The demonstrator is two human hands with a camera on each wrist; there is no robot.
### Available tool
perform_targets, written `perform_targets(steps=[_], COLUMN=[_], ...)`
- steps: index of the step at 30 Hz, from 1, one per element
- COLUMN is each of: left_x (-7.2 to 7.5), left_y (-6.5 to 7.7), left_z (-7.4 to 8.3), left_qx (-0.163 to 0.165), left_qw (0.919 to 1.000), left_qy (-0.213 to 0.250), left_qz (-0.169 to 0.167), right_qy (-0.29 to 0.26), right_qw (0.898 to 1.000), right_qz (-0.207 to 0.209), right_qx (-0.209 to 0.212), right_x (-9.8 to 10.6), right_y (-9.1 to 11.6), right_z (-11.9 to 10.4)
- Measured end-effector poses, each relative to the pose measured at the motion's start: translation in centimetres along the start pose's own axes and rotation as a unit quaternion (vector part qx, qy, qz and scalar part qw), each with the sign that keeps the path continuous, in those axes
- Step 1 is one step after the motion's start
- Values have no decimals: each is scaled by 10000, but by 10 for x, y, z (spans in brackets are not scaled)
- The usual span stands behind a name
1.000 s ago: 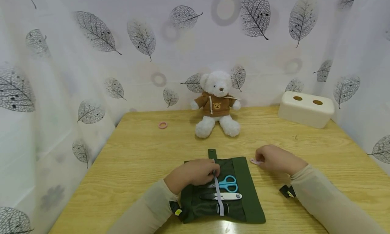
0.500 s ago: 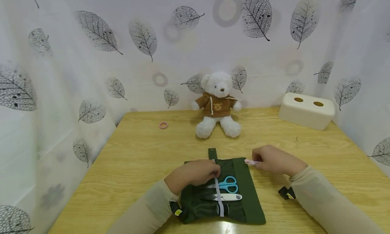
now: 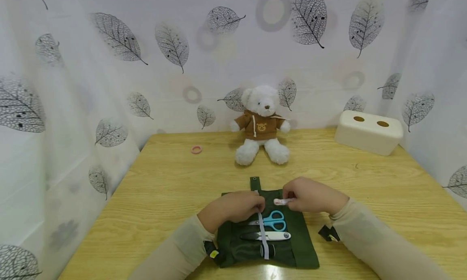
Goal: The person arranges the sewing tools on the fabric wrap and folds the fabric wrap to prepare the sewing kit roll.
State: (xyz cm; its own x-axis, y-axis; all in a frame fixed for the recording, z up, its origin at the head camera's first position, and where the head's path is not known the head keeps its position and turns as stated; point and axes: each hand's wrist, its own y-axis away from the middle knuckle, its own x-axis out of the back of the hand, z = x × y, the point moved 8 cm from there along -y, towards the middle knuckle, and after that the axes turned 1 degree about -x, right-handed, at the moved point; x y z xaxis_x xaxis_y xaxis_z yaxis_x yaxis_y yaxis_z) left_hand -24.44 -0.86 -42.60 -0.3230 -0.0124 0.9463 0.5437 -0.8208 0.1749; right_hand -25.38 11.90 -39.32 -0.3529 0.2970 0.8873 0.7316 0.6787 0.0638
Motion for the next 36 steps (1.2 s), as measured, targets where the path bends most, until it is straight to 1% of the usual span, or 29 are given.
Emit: perform_targets(steps=[7, 14, 20, 25, 32, 36], left_x=[0, -1, -2, -2, -4, -4], left_y=[-1, -2, -2, -2, -3, -4], left_z=[-1, -2, -2, -2, -4, -5], left_qx=[60, 72, 124, 143, 195, 202], left_qw=[9998, 9998, 9997, 9996, 9994, 9992], left_qy=[188, 176, 145, 182, 179, 264], left_qz=[-101, -104, -168, -182, -213, -227], right_qy=[-27, -37, -78, -1, 11, 66], right_qw=[9992, 9976, 9970, 9970, 9957, 9957], right_qz=[-191, -315, -429, -484, -510, -548], right_qx=[354, 616, 636, 607, 778, 745], right_x=[-6, -14, -18, -20, -21, -21], right_y=[-9, -18, -24, -25, -27, -27], right_z=[-19, -27, -31, -30, -34, -35])
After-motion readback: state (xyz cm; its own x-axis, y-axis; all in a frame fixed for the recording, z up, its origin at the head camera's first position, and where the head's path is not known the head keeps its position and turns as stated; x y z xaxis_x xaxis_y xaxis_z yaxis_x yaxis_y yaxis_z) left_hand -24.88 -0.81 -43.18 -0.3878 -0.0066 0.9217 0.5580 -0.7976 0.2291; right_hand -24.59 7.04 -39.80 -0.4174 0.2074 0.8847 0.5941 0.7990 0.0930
